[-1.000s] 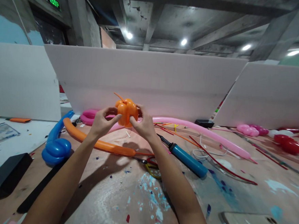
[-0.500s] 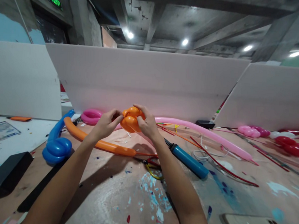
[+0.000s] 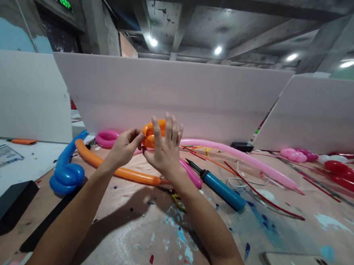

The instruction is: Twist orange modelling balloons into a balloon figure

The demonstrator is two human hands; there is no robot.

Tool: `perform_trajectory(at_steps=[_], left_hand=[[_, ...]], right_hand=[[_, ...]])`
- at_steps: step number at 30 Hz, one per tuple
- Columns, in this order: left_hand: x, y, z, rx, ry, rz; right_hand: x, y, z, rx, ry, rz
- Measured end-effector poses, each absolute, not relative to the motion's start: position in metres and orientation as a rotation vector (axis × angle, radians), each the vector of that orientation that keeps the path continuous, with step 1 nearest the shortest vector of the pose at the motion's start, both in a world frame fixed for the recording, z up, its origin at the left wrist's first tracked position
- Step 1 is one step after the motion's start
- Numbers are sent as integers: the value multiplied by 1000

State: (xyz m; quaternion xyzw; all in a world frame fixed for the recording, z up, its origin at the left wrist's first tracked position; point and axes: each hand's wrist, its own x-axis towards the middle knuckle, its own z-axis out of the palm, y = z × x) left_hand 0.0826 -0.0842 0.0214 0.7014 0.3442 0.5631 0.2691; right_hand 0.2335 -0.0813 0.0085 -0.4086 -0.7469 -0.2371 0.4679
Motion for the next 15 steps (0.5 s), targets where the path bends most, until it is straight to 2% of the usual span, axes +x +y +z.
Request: perform_trajectory(at_steps=[4,10,15], left_hand=[[81,-87,24,1959,804,1404],[79,-86,24,2188,956,1408],[79,-86,22,2159,1001,1409]], right_hand=[[234,-76,7,-861,-1787,-486],[241,-65,8,-719,-1717,-380],[249,-62,10,-713,-1657,-272]])
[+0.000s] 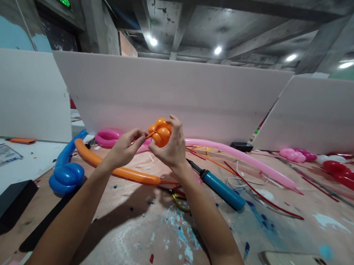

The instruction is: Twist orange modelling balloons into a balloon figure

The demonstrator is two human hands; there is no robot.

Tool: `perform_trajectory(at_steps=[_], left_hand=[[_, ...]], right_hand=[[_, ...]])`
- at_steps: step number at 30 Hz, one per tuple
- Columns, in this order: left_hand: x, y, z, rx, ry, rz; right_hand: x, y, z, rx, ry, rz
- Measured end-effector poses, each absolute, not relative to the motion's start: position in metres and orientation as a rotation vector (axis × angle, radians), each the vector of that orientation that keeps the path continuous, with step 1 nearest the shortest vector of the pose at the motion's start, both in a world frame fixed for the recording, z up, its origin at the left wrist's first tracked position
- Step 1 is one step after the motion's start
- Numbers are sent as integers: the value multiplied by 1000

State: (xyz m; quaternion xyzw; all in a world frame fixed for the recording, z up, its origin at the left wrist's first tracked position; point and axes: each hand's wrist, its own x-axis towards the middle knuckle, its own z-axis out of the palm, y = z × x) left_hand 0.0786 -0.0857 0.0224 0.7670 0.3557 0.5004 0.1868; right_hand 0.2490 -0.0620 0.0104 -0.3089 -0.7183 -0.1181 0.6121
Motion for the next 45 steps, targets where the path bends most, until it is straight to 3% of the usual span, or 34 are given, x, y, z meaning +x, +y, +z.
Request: perform_trajectory(at_steps=[8,16,19,23,27,29,37,45], left_hand=[[84,-81,16,1953,696,1512],[72,-69,12,1938,833,1547],[63,-65,13,1979,906,1561],[56,-62,13,1943,882,1641],[60,-67,13,1991,675,1196],[66,-71,12,1959,668,1144],[77,-65,9,1707,917,1720],[82,-66,2,1861,996,1690]], right_hand=[[252,-66,14,-843,-1654,-300],[239,-62,4,-813,-1830,-181],[248,-52,4,-692,-1813,109],[270,-47,7,-468,-1876,803],[277,-49,7,-342,-1785,1172],[273,-46,6,-350,-1724,1174],[247,-30,1,-621,-1430,689],[229,-63,1,-643,-1710,523]])
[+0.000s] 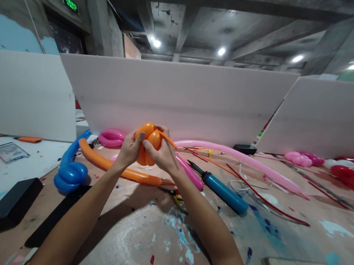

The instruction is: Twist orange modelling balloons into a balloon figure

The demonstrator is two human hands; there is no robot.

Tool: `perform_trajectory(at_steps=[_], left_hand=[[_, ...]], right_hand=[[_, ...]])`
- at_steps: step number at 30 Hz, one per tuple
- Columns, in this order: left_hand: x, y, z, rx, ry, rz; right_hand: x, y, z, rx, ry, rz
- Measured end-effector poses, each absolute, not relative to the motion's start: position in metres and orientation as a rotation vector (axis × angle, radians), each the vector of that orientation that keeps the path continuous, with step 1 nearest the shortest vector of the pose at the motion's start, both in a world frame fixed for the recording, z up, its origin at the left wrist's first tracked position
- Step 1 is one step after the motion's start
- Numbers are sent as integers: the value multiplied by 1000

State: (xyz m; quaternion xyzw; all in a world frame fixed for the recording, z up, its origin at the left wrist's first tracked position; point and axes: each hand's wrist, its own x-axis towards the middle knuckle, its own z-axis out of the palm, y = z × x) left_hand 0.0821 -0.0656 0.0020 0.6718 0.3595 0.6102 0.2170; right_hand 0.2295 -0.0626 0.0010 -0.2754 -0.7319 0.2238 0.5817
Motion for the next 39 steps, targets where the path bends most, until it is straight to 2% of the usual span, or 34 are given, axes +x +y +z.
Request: perform_trajectory(at_steps=[11,15,23,33,39], left_hand=[[86,-71,9,1897,907,1640],[82,-68,8,1838,854,1540],[80,-67,6,1942,1154,1582],[77,-71,8,2131,1141,1513],[75,-71,9,2166,1164,1490]], right_hand=[[236,-59,4,-600,-1713,533],[236,-56,1,-662,-1738,417],[234,-59,0,-673,-1915,303],[230,-59,-2,-658,-1872,372],[233,-58,0,-646,-1869,293]])
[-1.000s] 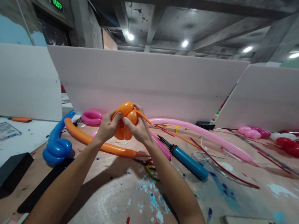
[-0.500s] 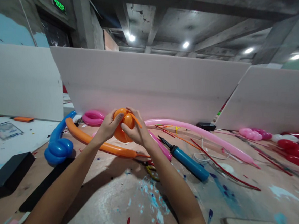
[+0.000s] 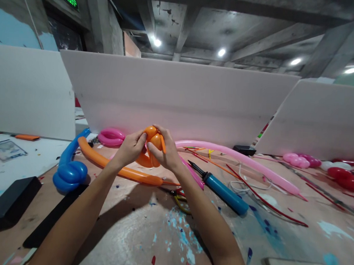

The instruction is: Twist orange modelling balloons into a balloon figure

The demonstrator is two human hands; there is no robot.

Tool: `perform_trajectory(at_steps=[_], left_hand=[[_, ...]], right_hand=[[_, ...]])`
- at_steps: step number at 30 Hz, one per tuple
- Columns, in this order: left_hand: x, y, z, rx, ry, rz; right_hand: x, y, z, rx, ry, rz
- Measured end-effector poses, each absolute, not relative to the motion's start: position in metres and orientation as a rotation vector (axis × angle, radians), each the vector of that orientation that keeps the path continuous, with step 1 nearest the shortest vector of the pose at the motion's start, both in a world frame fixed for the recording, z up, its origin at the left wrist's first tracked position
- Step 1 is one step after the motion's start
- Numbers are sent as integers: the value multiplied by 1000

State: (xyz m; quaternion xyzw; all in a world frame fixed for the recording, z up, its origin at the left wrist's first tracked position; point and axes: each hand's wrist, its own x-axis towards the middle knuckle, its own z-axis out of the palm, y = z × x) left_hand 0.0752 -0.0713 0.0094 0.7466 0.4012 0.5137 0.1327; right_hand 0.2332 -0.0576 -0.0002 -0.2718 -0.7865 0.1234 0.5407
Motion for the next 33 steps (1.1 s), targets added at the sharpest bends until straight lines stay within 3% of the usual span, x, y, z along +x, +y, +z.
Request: perform_trajectory(at_steps=[15,24,33], left_hand=[[77,-80,13,2261,1177,1329],[74,-71,9,2342,1264,1435],[86,-71,2,2250,1193,1511]], right_hand=[[231,-52,-5,-510,-1884,257],[234,-45,-9,-634,-1687,658],[229,-43,-9,-679,-1451,540]])
